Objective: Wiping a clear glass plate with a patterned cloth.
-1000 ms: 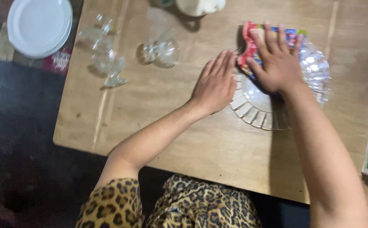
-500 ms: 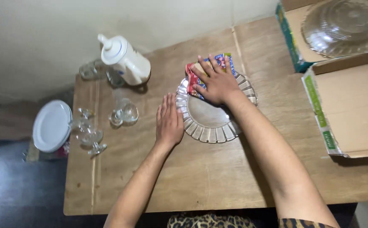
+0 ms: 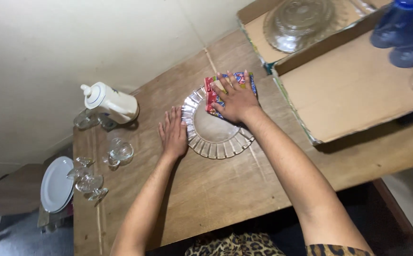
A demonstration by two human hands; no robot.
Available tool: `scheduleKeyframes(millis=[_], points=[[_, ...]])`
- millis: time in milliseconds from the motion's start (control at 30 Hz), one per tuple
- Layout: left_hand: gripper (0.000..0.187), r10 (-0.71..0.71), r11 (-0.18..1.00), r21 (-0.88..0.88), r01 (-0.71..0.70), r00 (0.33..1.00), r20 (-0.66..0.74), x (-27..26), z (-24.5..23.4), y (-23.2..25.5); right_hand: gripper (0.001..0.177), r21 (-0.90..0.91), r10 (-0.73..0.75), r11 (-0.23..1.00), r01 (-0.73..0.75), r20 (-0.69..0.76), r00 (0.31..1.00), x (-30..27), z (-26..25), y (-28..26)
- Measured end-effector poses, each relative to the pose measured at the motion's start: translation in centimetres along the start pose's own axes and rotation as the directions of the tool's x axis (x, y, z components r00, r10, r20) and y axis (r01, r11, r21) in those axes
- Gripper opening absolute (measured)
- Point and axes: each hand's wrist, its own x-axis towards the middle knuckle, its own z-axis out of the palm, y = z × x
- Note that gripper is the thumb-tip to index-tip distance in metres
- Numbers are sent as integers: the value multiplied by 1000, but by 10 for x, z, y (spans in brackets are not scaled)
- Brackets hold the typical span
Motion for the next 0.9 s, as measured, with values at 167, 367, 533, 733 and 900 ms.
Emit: scheduleKeyframes(millis=[167,367,533,733,900], points=[[57,16,999,42,-17,1000,24,4,1,2,72,-22,29,999,-29,0,1000,-27,9,2],[55,5,999,43,-6,1000,19,4,4,2,74,-29,33,999,-32,31,999,-57,12,-5],[54,31,997,66,-31,1000,-2,2,6,-1,74,-61,34,998,-31,58,998,-87,10,-17],[53,103,991,83,-100,994,-31,3,14,-10,75,-85,18,996,-7,131,991,-125,-3,-47],[51,151,985,92,-145,986,-69,3,19,-16,78,-30,-102,994,107,129,986,-126,13,-62]])
